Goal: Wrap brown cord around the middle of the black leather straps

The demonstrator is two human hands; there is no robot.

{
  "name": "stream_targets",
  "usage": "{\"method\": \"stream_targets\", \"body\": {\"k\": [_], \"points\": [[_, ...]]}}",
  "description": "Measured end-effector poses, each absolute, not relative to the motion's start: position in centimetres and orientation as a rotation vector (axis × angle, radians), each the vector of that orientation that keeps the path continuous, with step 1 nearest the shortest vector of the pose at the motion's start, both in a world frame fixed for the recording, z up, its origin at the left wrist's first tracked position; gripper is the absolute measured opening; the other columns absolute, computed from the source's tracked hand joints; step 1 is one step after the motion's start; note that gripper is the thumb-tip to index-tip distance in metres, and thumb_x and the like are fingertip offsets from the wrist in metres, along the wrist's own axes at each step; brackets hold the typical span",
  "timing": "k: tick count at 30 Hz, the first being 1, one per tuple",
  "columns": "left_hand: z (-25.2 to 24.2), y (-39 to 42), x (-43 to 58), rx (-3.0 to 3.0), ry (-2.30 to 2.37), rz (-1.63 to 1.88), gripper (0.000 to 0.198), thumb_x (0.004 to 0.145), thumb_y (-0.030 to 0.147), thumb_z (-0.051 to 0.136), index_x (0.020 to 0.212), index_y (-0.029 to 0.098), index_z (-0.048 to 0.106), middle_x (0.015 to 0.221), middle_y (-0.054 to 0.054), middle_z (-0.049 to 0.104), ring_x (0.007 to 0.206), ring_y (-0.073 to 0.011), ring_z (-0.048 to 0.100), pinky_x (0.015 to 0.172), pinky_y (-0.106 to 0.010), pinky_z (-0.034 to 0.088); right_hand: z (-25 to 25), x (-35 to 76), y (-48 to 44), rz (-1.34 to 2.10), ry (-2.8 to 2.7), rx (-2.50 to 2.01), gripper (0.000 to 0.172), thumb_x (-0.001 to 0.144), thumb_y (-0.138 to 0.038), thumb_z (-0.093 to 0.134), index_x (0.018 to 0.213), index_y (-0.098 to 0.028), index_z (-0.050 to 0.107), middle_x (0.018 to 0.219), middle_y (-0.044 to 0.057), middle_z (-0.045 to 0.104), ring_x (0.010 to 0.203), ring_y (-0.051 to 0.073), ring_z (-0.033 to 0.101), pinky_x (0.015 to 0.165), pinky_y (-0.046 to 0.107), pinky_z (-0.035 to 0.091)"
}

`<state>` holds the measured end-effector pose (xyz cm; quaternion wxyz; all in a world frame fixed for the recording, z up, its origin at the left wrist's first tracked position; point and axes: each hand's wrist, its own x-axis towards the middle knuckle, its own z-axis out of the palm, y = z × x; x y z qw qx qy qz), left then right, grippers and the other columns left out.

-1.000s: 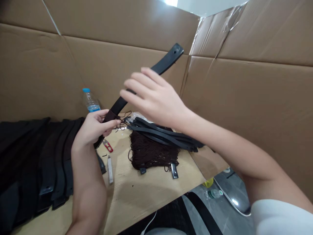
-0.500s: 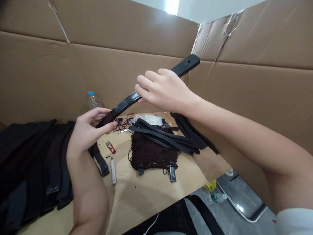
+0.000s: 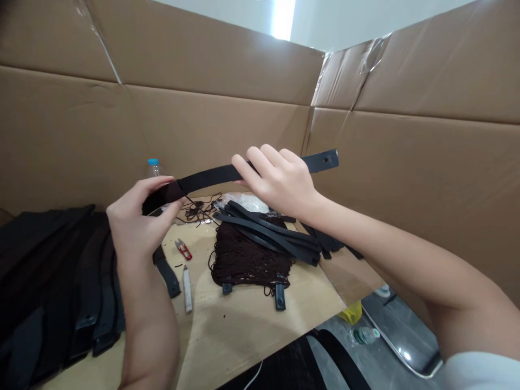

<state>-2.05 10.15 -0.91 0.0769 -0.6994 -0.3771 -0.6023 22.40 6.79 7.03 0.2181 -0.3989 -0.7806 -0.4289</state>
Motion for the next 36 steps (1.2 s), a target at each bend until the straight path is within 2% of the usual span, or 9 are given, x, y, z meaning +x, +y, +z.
{"method": "stream_targets", "body": {"k": [9, 16, 19, 23, 27, 32, 36], "points": [[-1.0, 10.4, -2.5, -2.12, -1.077, -1.767, 0.024, 0.084, 0.022, 0.067, 0.106, 0.031, 0.066, 0.103, -0.003, 0.071, 0.098, -0.0254, 0.066, 0.09, -0.042, 0.052, 6.6, 22.1, 5.9, -1.118, -2.179, -1.165, 0.047, 0.101, -0.05, 0.027, 0.107, -0.022, 0.064, 0.085, 0.008, 0.062, 0.075, 0.019, 0.051, 0.058, 0.031, 0.032], [-0.7, 10.3, -1.7, -2.127, -1.012, -1.767, 0.027, 0.084, 0.023, 0.066, 0.111, 0.024, 0.067, 0.102, -0.005, 0.065, 0.096, -0.021, 0.063, 0.089, -0.035, 0.052, 7.9, 23.2, 5.8, -1.274, -2.203, -1.137, 0.047, 0.1, -0.047, 0.029, 0.108, -0.018, 0.065, 0.087, 0.009, 0.064, 0.076, 0.02, 0.054, 0.057, 0.031, 0.032], [-0.8, 10.4, -1.0, -2.14, -0.989, -1.776, 0.032, 0.086, 0.022, 0.064, 0.118, 0.024, 0.064, 0.104, -0.006, 0.065, 0.098, -0.0213, 0.063, 0.09, -0.036, 0.052, 9.0, 23.4, 4.9, -1.378, -2.184, -1.091, 0.047, 0.101, -0.047, 0.028, 0.109, -0.018, 0.065, 0.088, 0.008, 0.065, 0.076, 0.02, 0.055, 0.058, 0.032, 0.033], [-0.8, 10.3, -0.2, -2.138, -0.965, -1.79, 0.027, 0.087, 0.025, 0.062, 0.114, 0.025, 0.064, 0.099, -0.005, 0.068, 0.096, -0.0219, 0.064, 0.09, -0.036, 0.052, 10.6, 23.3, 3.6, -1.53, -2.133, -1.067, 0.049, 0.1, -0.05, 0.028, 0.106, -0.02, 0.066, 0.083, 0.006, 0.066, 0.071, 0.019, 0.056, 0.056, 0.033, 0.031], [-0.8, 10.1, 0.3, -2.154, -0.941, -1.762, 0.027, 0.09, 0.025, 0.059, 0.116, 0.023, 0.062, 0.103, -0.005, 0.069, 0.098, -0.0213, 0.065, 0.09, -0.035, 0.051, 11.6, 23.4, 2.8, -1.445, -2.144, -1.1, 0.053, 0.1, -0.055, 0.026, 0.103, -0.021, 0.067, 0.082, 0.006, 0.066, 0.075, 0.021, 0.057, 0.058, 0.034, 0.033], [-1.1, 10.2, 0.4, -2.084, -0.941, -1.754, 0.03, 0.087, 0.022, 0.063, 0.117, 0.022, 0.061, 0.109, -0.007, 0.068, 0.102, -0.0219, 0.064, 0.091, -0.035, 0.05, 11.8, 23.9, 2.5, -1.419, -2.204, -1.185, 0.053, 0.099, -0.055, 0.029, 0.094, -0.022, 0.069, 0.075, 0.006, 0.064, 0.074, 0.022, 0.057, 0.058, 0.034, 0.034], [-1.4, 10.4, -0.1, -2.036, -0.945, -1.702, 0.023, 0.085, 0.022, 0.065, 0.108, 0.024, 0.064, 0.1, -0.005, 0.07, 0.094, -0.0221, 0.065, 0.084, -0.036, 0.05, 11.5, 23.9, 2.3, -1.459, -2.227, -1.316, 0.051, 0.098, -0.053, 0.034, 0.081, -0.021, 0.069, 0.066, 0.005, 0.063, 0.066, 0.021, 0.057, 0.051, 0.033, 0.027]]}}
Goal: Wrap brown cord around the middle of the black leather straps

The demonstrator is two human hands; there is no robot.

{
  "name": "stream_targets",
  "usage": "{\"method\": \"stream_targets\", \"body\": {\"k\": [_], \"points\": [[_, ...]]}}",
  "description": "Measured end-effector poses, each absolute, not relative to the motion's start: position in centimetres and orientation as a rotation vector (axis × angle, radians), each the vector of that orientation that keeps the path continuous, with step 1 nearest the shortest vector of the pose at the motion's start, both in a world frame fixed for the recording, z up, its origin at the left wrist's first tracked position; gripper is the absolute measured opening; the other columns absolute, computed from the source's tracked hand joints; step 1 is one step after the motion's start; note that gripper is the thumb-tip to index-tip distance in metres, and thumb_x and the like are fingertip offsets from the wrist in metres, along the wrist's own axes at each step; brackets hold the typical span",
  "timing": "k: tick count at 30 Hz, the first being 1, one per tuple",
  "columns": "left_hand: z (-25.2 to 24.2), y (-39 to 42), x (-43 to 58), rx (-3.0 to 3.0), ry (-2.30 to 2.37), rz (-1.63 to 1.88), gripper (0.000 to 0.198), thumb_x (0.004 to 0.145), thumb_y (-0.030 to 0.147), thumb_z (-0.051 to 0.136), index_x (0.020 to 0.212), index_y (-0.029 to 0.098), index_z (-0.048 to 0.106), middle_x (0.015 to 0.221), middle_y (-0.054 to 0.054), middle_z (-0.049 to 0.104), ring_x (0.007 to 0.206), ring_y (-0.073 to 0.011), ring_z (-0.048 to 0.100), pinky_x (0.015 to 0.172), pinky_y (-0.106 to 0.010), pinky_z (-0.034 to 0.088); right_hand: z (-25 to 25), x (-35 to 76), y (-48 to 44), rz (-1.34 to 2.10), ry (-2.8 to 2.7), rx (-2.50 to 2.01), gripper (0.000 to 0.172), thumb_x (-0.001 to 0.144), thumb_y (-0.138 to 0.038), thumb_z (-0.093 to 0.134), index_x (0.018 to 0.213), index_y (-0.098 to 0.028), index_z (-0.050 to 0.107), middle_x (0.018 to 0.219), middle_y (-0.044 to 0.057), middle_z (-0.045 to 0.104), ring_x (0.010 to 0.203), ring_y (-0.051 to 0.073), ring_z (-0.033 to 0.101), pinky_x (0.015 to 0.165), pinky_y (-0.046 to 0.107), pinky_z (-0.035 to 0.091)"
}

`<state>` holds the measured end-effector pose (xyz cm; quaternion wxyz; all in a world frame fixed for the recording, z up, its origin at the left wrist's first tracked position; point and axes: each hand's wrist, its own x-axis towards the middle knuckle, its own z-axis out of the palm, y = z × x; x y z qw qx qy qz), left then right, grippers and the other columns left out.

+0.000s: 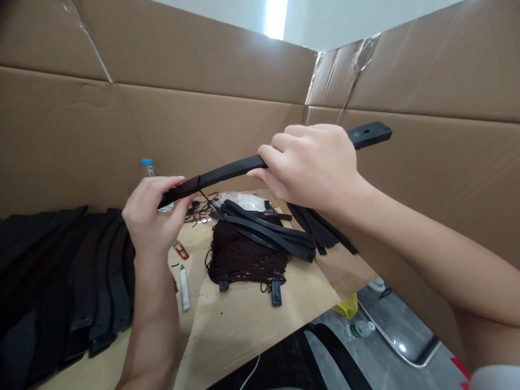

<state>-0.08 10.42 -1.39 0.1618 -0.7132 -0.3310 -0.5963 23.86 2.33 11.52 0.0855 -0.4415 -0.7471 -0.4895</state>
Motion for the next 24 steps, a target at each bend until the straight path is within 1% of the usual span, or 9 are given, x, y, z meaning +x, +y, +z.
{"method": "stream_targets", "body": {"k": [3, 5, 9, 12, 15, 17, 19, 22, 24], "points": [[-1.3, 10.3, -0.4, -2.017, -0.933, -1.643, 0.019, 0.086, 0.022, 0.064, 0.104, 0.026, 0.065, 0.093, -0.003, 0.071, 0.086, -0.0216, 0.066, 0.08, -0.036, 0.048, 11.4, 23.8, 2.1, -1.425, -2.24, -1.396, 0.051, 0.096, -0.054, 0.038, 0.074, -0.02, 0.069, 0.062, 0.007, 0.064, 0.061, 0.021, 0.056, 0.048, 0.033, 0.021], [-1.2, 10.2, -0.5, -2.011, -0.925, -1.626, 0.019, 0.086, 0.023, 0.065, 0.105, 0.027, 0.065, 0.089, -0.002, 0.071, 0.083, -0.0212, 0.066, 0.08, -0.036, 0.047, 11.3, 24.1, 2.1, -1.367, -2.231, -1.386, 0.052, 0.094, -0.055, 0.041, 0.07, -0.019, 0.068, 0.06, 0.007, 0.063, 0.06, 0.021, 0.057, 0.049, 0.032, 0.021], [-1.1, 10.0, 0.0, -2.022, -0.856, -1.624, 0.027, 0.084, 0.022, 0.067, 0.11, 0.028, 0.064, 0.093, -0.002, 0.072, 0.084, -0.0217, 0.065, 0.089, -0.04, 0.043, 11.7, 24.8, 2.3, -1.199, -2.221, -1.365, 0.058, 0.092, -0.062, 0.044, 0.059, -0.018, 0.064, 0.051, 0.007, 0.055, 0.069, 0.024, 0.062, 0.055, 0.032, 0.031], [-1.2, 10.4, 0.4, -2.018, -0.837, -1.605, 0.028, 0.083, 0.022, 0.068, 0.11, 0.028, 0.065, 0.095, -0.003, 0.072, 0.086, -0.0219, 0.065, 0.086, -0.04, 0.042, 12.5, 25.2, 2.7, -1.07, -2.263, -1.428, 0.061, 0.088, -0.066, 0.048, 0.054, -0.018, 0.063, 0.051, 0.007, 0.054, 0.079, 0.028, 0.065, 0.061, 0.034, 0.037], [-1.5, 11.0, 0.6, -1.954, -0.759, -1.616, 0.023, 0.084, 0.022, 0.068, 0.107, 0.026, 0.068, 0.09, -0.004, 0.07, 0.08, -0.0194, 0.063, 0.077, -0.035, 0.043, 13.7, 25.6, 3.4, -0.976, -2.348, -1.512, 0.054, 0.085, -0.065, 0.055, 0.061, -0.019, 0.069, 0.057, 0.006, 0.06, 0.082, 0.028, 0.066, 0.065, 0.035, 0.041], [-1.7, 11.3, 0.6, -1.906, -0.692, -1.613, 0.023, 0.084, 0.023, 0.07, 0.107, 0.024, 0.07, 0.084, -0.004, 0.069, 0.075, -0.0181, 0.062, 0.071, -0.033, 0.042, 14.7, 26.0, 4.0, -0.936, -2.424, -1.537, 0.05, 0.084, -0.065, 0.057, 0.066, -0.021, 0.072, 0.058, 0.005, 0.062, 0.078, 0.027, 0.066, 0.064, 0.034, 0.041], [-1.8, 11.5, 0.6, -1.887, -0.652, -1.592, 0.025, 0.084, 0.024, 0.071, 0.108, 0.023, 0.07, 0.081, -0.004, 0.069, 0.072, -0.0178, 0.061, 0.067, -0.031, 0.041, 15.6, 26.4, 4.5, -0.924, -2.508, -1.503, 0.05, 0.085, -0.065, 0.057, 0.068, -0.021, 0.074, 0.057, 0.004, 0.063, 0.073, 0.024, 0.066, 0.064, 0.034, 0.041], [-2.0, 11.6, 0.8, -1.915, -0.65, -1.579, 0.028, 0.084, 0.026, 0.07, 0.111, 0.02, 0.07, 0.081, -0.005, 0.069, 0.069, -0.0172, 0.06, 0.062, -0.03, 0.041, 16.6, 26.1, 4.5, -1.014, -2.616, -1.383, 0.053, 0.088, -0.066, 0.051, 0.072, -0.021, 0.073, 0.06, 0.003, 0.065, 0.073, 0.021, 0.065, 0.065, 0.034, 0.041], [-2.2, 11.5, 1.1, -1.974, -0.656, -1.603, 0.031, 0.085, 0.027, 0.07, 0.114, 0.018, 0.069, 0.082, -0.006, 0.07, 0.069, -0.0168, 0.06, 0.062, -0.029, 0.043, 16.7, 25.3, 3.9, -1.137, -2.634, -1.311, 0.053, 0.09, -0.067, 0.047, 0.081, -0.021, 0.072, 0.069, 0.002, 0.068, 0.078, 0.021, 0.065, 0.067, 0.035, 0.04]]}}
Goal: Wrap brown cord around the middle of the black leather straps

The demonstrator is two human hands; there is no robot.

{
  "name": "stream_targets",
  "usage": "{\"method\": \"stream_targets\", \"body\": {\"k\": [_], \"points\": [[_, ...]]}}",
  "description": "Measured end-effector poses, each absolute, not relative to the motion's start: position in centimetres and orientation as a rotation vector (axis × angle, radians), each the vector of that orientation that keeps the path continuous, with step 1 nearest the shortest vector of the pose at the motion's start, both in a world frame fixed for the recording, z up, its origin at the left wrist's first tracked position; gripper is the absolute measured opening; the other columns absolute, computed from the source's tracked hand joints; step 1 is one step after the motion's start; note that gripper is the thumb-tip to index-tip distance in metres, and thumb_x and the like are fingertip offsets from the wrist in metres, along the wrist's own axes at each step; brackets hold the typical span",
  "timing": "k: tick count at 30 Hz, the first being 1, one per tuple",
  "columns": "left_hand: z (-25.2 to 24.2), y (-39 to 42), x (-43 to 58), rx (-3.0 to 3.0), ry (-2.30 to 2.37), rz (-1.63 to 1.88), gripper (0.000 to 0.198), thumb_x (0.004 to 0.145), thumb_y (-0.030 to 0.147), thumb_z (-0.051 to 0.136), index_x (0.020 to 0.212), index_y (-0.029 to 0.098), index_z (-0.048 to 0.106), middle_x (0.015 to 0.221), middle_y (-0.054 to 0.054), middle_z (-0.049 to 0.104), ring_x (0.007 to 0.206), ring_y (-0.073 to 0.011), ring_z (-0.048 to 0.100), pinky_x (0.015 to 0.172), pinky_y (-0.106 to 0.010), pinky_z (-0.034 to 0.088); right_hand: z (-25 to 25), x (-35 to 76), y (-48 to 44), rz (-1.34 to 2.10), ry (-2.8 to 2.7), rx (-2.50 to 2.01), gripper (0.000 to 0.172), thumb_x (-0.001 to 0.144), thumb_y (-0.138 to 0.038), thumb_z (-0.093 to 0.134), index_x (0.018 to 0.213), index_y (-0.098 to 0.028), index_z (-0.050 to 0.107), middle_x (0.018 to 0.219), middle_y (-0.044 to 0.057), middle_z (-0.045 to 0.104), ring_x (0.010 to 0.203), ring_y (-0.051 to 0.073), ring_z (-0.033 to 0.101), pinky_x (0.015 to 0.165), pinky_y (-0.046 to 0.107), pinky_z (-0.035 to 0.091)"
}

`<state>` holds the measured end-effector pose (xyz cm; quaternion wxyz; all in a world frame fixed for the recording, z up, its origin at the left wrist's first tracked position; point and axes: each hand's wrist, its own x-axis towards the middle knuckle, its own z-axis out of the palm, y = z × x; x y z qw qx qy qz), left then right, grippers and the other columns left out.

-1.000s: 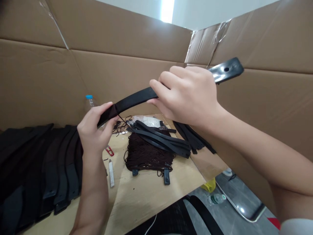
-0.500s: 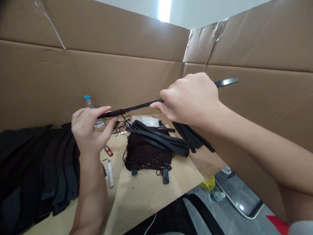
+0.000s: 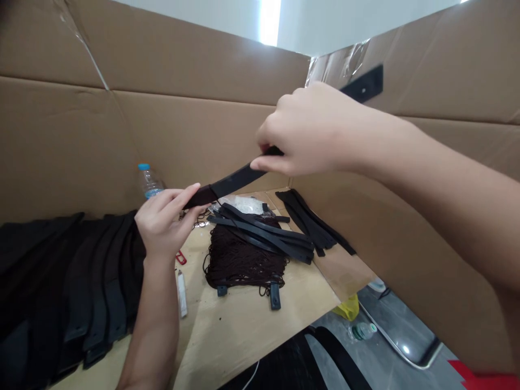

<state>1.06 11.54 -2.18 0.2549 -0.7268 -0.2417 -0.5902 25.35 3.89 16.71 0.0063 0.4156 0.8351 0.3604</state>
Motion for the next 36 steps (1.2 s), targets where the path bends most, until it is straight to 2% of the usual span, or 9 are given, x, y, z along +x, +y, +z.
{"method": "stream_targets", "body": {"k": [4, 6, 8, 12, 15, 23, 30, 36], "points": [[-2.1, 11.1, 1.5, -2.105, -0.617, -1.723, 0.035, 0.086, 0.026, 0.068, 0.119, 0.016, 0.066, 0.086, -0.006, 0.07, 0.072, -0.016, 0.063, 0.065, -0.027, 0.048, 15.6, 23.8, 2.7, 1.3, 2.609, 1.136, 0.042, 0.097, -0.053, 0.043, 0.1, -0.019, 0.067, 0.086, 0.004, 0.068, 0.085, 0.02, 0.062, 0.071, 0.035, 0.039], [-1.9, 10.7, 1.6, -2.15, -0.609, -1.755, 0.035, 0.087, 0.026, 0.067, 0.12, 0.015, 0.066, 0.087, -0.007, 0.07, 0.073, -0.0162, 0.063, 0.066, -0.027, 0.049, 14.7, 23.9, 2.7, 1.326, 2.657, 1.125, 0.035, 0.102, -0.042, 0.038, 0.1, -0.02, 0.065, 0.086, 0.003, 0.067, 0.082, 0.017, 0.06, 0.071, 0.034, 0.038], [-1.7, 10.4, 1.5, -2.175, -0.607, -1.755, 0.031, 0.089, 0.024, 0.065, 0.118, 0.014, 0.066, 0.087, -0.007, 0.071, 0.073, -0.0166, 0.063, 0.066, -0.028, 0.048, 13.9, 24.5, 3.1, 1.371, 2.661, 1.12, 0.035, 0.104, -0.035, 0.032, 0.097, -0.021, 0.064, 0.084, 0.003, 0.066, 0.075, 0.015, 0.057, 0.067, 0.032, 0.037], [-1.5, 10.3, 1.1, -2.171, -0.593, -1.721, 0.023, 0.093, 0.023, 0.058, 0.112, 0.014, 0.069, 0.085, -0.007, 0.073, 0.069, -0.0163, 0.062, 0.064, -0.029, 0.045, 12.5, 25.7, 3.7, 1.494, 2.587, 1.046, 0.041, 0.104, -0.035, 0.027, 0.094, -0.019, 0.063, 0.081, 0.004, 0.064, 0.065, 0.013, 0.051, 0.058, 0.03, 0.033], [-1.4, 10.3, 1.0, -2.165, -0.611, -1.705, 0.022, 0.094, 0.024, 0.057, 0.11, 0.015, 0.069, 0.086, -0.007, 0.074, 0.07, -0.0167, 0.063, 0.065, -0.029, 0.044, 11.7, 25.9, 3.8, 1.567, 2.626, 1.042, 0.043, 0.104, -0.036, 0.027, 0.092, -0.018, 0.064, 0.076, 0.004, 0.063, 0.064, 0.014, 0.051, 0.057, 0.029, 0.033], [-0.9, 10.1, 0.6, -2.079, -0.636, -1.687, 0.024, 0.093, 0.026, 0.058, 0.114, 0.019, 0.066, 0.095, -0.007, 0.074, 0.085, -0.0199, 0.066, 0.084, -0.035, 0.045, 10.4, 25.6, 3.1, 1.76, 2.709, 1.094, 0.032, 0.101, -0.029, 0.039, 0.088, -0.019, 0.066, 0.08, 0.005, 0.068, 0.069, 0.014, 0.055, 0.061, 0.028, 0.036], [-1.1, 10.4, 1.0, -2.002, -0.633, -1.728, 0.034, 0.081, 0.024, 0.074, 0.112, 0.021, 0.061, 0.099, -0.006, 0.073, 0.09, -0.0209, 0.067, 0.088, -0.037, 0.049, 10.1, 25.1, 2.8, 1.396, 2.856, 1.415, 0.043, 0.1, -0.043, 0.039, 0.077, -0.018, 0.066, 0.067, 0.004, 0.066, 0.064, 0.014, 0.057, 0.053, 0.028, 0.029], [-1.2, 10.7, 1.2, -1.918, -0.617, -1.712, 0.025, 0.081, 0.017, 0.07, 0.104, 0.021, 0.061, 0.093, -0.004, 0.071, 0.085, -0.0192, 0.067, 0.084, -0.035, 0.05, 9.6, 24.3, 2.6, 0.954, 2.933, 1.8, 0.036, 0.093, -0.044, 0.051, 0.075, -0.018, 0.068, 0.067, 0.003, 0.067, 0.062, 0.015, 0.058, 0.053, 0.026, 0.027]]}}
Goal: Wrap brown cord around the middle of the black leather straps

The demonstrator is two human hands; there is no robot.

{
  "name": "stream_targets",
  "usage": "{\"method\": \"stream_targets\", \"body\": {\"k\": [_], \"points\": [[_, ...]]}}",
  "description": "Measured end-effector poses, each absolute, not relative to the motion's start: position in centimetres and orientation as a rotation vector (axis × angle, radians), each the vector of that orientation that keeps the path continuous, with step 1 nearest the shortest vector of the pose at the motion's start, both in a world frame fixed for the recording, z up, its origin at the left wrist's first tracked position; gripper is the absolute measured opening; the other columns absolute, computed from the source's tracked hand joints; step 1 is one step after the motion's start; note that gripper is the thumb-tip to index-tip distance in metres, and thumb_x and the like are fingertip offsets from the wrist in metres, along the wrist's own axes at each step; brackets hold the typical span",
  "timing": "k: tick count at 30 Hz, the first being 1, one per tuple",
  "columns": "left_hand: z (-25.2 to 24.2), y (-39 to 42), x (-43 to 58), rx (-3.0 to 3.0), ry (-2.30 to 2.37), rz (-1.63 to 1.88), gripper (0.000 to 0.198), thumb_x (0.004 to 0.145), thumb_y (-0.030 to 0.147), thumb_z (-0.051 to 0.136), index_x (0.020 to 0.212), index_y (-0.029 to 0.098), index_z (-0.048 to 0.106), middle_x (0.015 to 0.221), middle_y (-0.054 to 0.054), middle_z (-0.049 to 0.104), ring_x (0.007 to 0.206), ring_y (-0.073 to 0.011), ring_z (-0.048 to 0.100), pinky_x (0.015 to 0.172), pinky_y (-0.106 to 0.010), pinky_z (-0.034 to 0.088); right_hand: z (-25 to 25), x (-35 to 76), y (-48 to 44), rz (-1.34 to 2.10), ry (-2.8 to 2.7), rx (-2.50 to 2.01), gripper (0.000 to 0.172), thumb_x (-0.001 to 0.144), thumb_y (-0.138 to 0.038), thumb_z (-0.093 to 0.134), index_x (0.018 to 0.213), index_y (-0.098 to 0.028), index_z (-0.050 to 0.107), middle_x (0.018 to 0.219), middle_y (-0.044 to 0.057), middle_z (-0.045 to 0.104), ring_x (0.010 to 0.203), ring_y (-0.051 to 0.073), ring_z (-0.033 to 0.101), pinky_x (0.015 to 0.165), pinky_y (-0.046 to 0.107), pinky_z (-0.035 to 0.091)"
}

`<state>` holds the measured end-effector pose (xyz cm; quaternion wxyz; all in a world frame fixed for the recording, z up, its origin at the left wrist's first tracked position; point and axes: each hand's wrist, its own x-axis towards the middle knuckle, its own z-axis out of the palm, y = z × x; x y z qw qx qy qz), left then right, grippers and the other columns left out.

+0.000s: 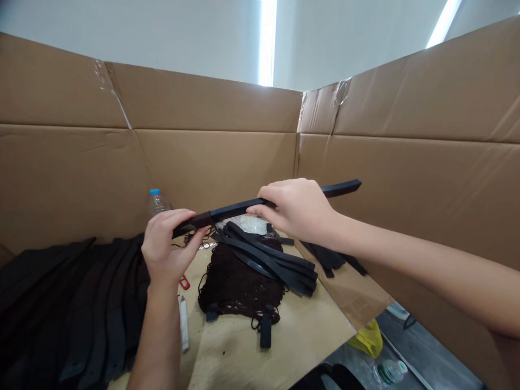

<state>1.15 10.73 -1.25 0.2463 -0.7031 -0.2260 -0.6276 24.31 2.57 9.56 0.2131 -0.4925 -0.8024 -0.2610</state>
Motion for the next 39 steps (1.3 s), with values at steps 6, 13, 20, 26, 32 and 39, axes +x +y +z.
{"method": "stream_targets", "body": {"k": [6, 13, 20, 26, 32, 39], "points": [[-1.5, 10.9, 0.8, -1.829, -0.599, -1.739, 0.021, 0.083, 0.014, 0.068, 0.102, 0.022, 0.064, 0.086, -0.003, 0.072, 0.078, -0.0184, 0.067, 0.083, -0.037, 0.05, 9.0, 23.8, 2.5, -0.415, -2.198, -1.446, 0.03, 0.092, -0.04, 0.055, 0.078, -0.017, 0.07, 0.072, 0.005, 0.069, 0.064, 0.015, 0.059, 0.057, 0.026, 0.033], [-1.7, 10.9, 1.3, -1.939, -0.633, -1.68, 0.025, 0.086, 0.022, 0.068, 0.111, 0.018, 0.064, 0.091, -0.007, 0.074, 0.081, -0.0194, 0.069, 0.068, -0.029, 0.049, 9.9, 24.2, 2.3, -0.432, -2.182, -1.534, 0.024, 0.089, -0.038, 0.058, 0.086, -0.019, 0.072, 0.078, 0.004, 0.074, 0.064, 0.015, 0.062, 0.057, 0.026, 0.036], [-1.6, 10.6, 1.7, -2.017, -0.667, -1.632, 0.025, 0.089, 0.026, 0.065, 0.111, 0.015, 0.064, 0.091, -0.009, 0.074, 0.08, -0.0201, 0.068, 0.068, -0.029, 0.048, 9.8, 25.3, 2.1, -0.851, -2.324, -1.305, 0.033, 0.09, -0.046, 0.054, 0.109, -0.02, 0.064, 0.092, 0.005, 0.074, 0.075, 0.017, 0.066, 0.054, 0.026, 0.034], [-1.3, 10.4, 1.3, -2.025, -0.715, -1.529, 0.026, 0.092, 0.033, 0.059, 0.111, 0.017, 0.066, 0.093, -0.009, 0.075, 0.079, -0.0214, 0.069, 0.071, -0.032, 0.047, 9.0, 25.2, 1.9, -1.204, -2.368, -1.207, 0.032, 0.101, -0.036, 0.039, 0.1, -0.017, 0.065, 0.087, 0.007, 0.072, 0.076, 0.016, 0.063, 0.052, 0.027, 0.029], [-1.2, 10.5, 1.3, -2.136, -0.707, -1.468, 0.026, 0.095, 0.036, 0.056, 0.11, 0.017, 0.066, 0.095, -0.008, 0.076, 0.079, -0.0208, 0.071, 0.069, -0.032, 0.049, 8.9, 24.5, 1.0, -1.491, -2.364, -1.239, 0.03, 0.096, -0.015, 0.04, 0.084, -0.016, 0.067, 0.07, 0.007, 0.066, 0.061, 0.016, 0.054, 0.053, 0.031, 0.029], [-1.4, 10.9, 1.8, -2.108, -0.632, -1.524, 0.023, 0.085, 0.028, 0.069, 0.106, 0.019, 0.062, 0.093, -0.007, 0.075, 0.085, -0.0206, 0.069, 0.085, -0.037, 0.05, 9.6, 23.8, 0.8, -1.368, -2.517, -1.415, 0.035, 0.095, -0.018, 0.041, 0.068, -0.017, 0.062, 0.058, 0.006, 0.062, 0.052, 0.016, 0.052, 0.049, 0.031, 0.024]]}}
